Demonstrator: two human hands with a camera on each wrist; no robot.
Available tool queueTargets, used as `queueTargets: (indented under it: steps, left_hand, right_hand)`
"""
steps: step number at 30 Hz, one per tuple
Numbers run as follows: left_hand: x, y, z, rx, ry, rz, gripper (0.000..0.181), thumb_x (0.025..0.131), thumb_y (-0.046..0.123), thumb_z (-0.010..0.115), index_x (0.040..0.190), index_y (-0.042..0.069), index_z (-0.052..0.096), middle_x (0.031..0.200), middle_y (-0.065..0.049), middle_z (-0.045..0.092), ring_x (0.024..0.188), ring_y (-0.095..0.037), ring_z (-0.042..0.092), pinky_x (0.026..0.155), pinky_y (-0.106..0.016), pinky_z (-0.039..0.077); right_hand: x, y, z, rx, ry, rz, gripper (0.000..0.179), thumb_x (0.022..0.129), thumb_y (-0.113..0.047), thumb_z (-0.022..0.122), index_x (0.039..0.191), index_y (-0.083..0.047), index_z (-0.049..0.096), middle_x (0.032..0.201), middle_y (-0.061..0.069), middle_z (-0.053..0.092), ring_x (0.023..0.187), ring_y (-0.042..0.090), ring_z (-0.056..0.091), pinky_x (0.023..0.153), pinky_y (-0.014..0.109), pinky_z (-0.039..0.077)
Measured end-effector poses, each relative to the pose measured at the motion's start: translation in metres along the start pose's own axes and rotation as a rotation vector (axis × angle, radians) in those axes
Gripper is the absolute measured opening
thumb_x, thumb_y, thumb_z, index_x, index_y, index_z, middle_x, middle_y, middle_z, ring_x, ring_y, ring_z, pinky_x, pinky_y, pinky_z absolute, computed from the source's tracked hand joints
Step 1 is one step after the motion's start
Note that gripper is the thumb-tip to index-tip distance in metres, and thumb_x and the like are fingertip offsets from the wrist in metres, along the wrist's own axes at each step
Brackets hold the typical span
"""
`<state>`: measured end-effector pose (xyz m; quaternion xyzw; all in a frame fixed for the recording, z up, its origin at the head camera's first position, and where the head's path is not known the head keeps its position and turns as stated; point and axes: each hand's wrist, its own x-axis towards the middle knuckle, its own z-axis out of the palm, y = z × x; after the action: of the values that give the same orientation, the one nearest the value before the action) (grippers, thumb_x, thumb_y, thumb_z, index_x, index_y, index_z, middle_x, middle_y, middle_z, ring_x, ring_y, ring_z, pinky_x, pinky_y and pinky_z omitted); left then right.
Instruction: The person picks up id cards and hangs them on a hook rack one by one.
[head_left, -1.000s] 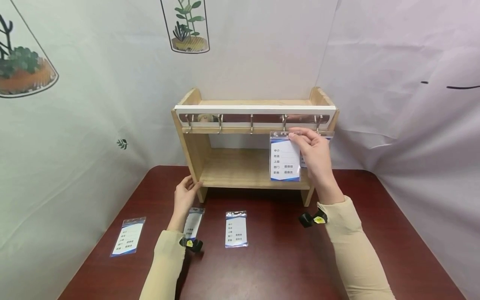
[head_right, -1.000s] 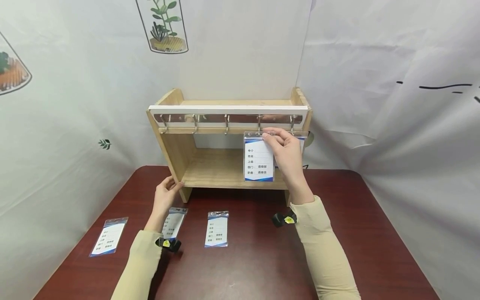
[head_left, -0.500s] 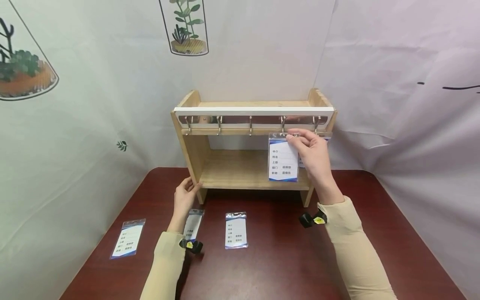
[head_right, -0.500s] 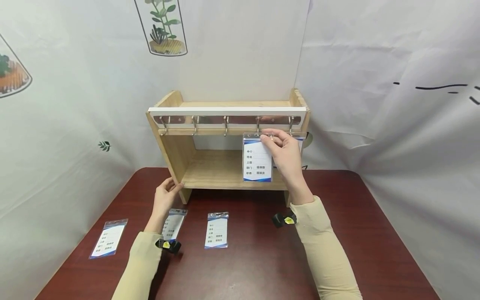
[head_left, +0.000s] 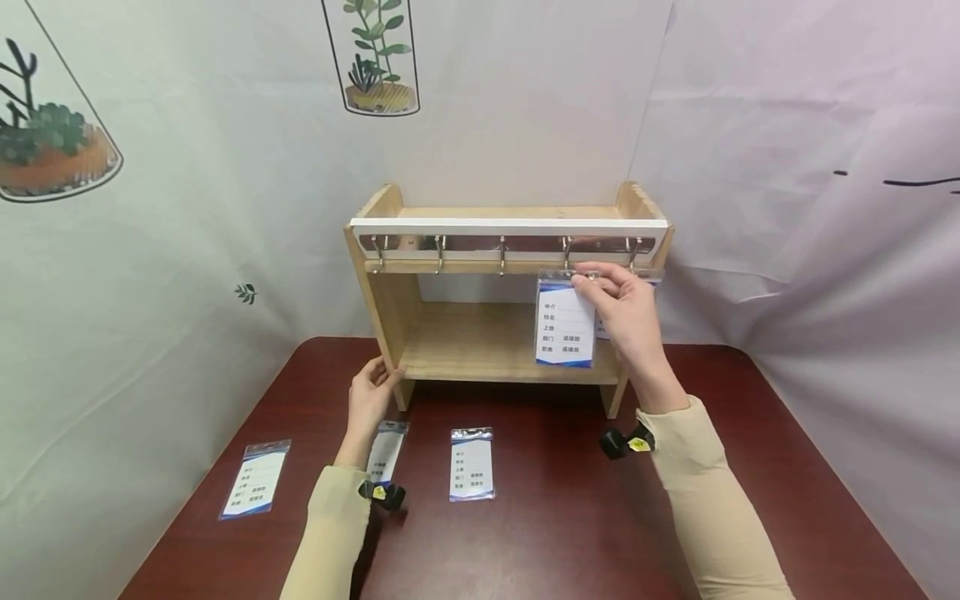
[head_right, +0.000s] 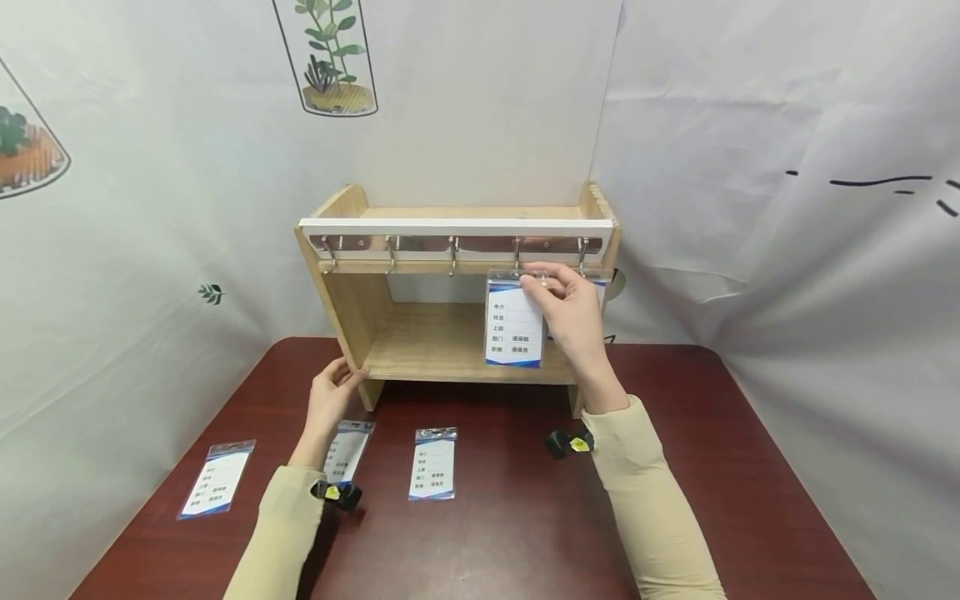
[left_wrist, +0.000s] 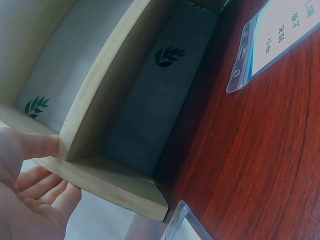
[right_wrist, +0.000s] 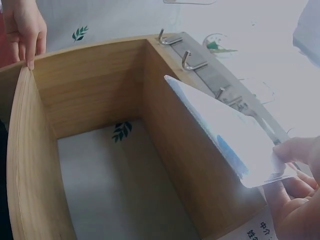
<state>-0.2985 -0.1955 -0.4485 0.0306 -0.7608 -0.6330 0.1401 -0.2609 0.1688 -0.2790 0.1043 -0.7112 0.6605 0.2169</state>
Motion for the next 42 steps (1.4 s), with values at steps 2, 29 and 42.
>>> queueTargets:
  steps: [2, 29, 42]
  left_hand:
    - [0.0, -0.001, 0.0, 0.001, -0.003, 0.003, 0.049, 0.096, 0.013, 0.069, 0.139, -0.005, 0.054, 0.136, -0.027, 0.058, 0.129, -0.036, 0.056, 0.105, -0.046, 0.048]
    - [0.005, 0.004, 0.001, -0.03, -0.003, 0.018, 0.049, 0.097, 0.011, 0.068, 0.14, -0.005, 0.053, 0.137, -0.027, 0.058, 0.129, -0.034, 0.056, 0.105, -0.044, 0.048]
    - [0.0, -0.002, 0.001, -0.026, -0.002, 0.015, 0.049, 0.097, 0.012, 0.068, 0.14, -0.005, 0.053, 0.137, -0.027, 0.057, 0.129, -0.035, 0.055, 0.105, -0.044, 0.048]
  right_hand:
    - [0.001, 0.0, 0.0, -0.013, -0.002, -0.01, 0.031, 0.094, -0.016, 0.073, 0.119, 0.002, 0.07, 0.081, -0.009, 0.074, 0.072, 0.009, 0.065, 0.059, 0.018, 0.051]
    - [0.006, -0.006, -0.002, -0.118, -0.027, -0.11, 0.027, 0.094, -0.015, 0.073, 0.115, 0.001, 0.071, 0.076, -0.009, 0.071, 0.066, 0.008, 0.057, 0.054, 0.019, 0.041]
    - [0.006, 0.004, 0.001, -0.263, -0.01, -0.196, 0.022, 0.096, -0.016, 0.072, 0.112, -0.001, 0.071, 0.099, 0.018, 0.075, 0.071, 0.006, 0.063, 0.061, 0.017, 0.049]
